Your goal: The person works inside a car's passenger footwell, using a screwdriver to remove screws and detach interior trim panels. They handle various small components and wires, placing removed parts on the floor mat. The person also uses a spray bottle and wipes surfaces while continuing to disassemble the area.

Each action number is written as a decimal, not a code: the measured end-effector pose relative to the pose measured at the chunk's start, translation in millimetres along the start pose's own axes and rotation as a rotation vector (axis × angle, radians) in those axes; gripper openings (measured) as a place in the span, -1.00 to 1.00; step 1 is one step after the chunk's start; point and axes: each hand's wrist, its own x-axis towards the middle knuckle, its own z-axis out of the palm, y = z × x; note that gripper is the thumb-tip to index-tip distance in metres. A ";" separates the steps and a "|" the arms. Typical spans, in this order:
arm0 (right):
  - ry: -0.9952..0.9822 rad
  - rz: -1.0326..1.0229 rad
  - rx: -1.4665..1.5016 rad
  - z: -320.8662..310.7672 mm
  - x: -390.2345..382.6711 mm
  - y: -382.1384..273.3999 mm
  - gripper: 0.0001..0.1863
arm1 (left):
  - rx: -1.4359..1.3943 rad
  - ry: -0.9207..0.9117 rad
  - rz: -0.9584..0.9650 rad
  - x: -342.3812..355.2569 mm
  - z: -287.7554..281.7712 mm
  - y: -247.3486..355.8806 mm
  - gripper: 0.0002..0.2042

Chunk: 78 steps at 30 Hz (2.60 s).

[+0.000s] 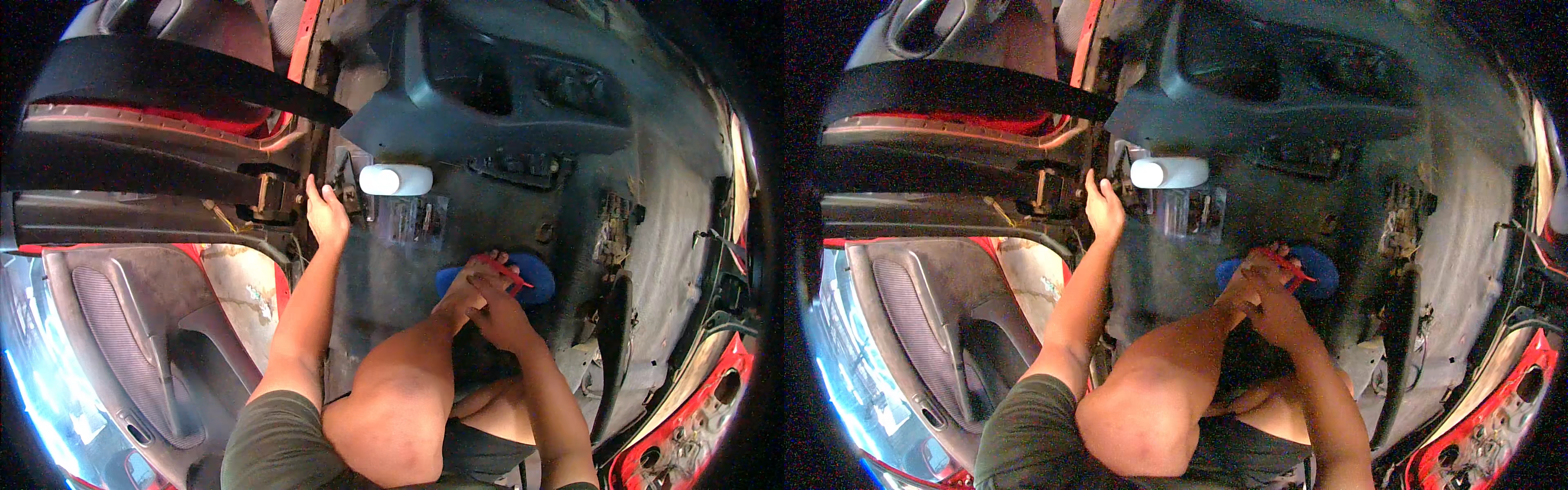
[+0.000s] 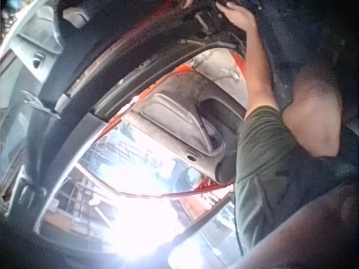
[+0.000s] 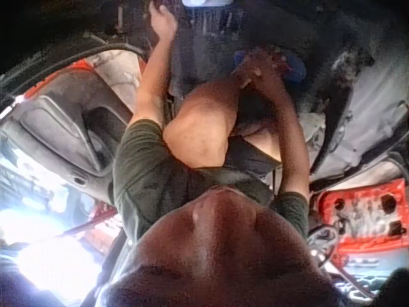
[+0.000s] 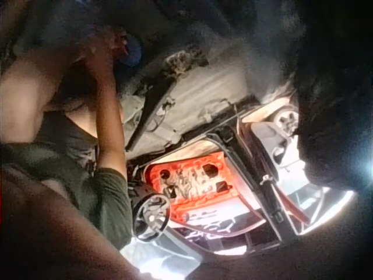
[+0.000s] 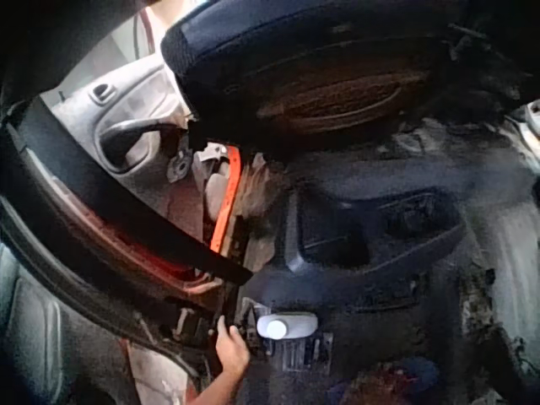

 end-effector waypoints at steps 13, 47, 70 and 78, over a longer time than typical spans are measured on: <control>0.195 0.028 0.027 -14.3 -35.0 -0.6 -0.39 | 0.294 -0.169 0.089 -54.3 1.1 25.9 0.07; 0.188 0.033 0.186 -0.5 -23.3 51.0 -0.43 | 0.383 -0.065 0.449 8.6 -16.9 36.3 -0.32; 0.177 0.127 0.057 12.7 -3.2 26.8 -0.52 | 0.473 -0.298 0.453 85.1 34.6 34.6 -0.68; 0.286 0.034 0.027 14.0 -2.3 46.1 -0.52 | 0.410 -0.365 0.495 100.1 46.6 27.0 -0.65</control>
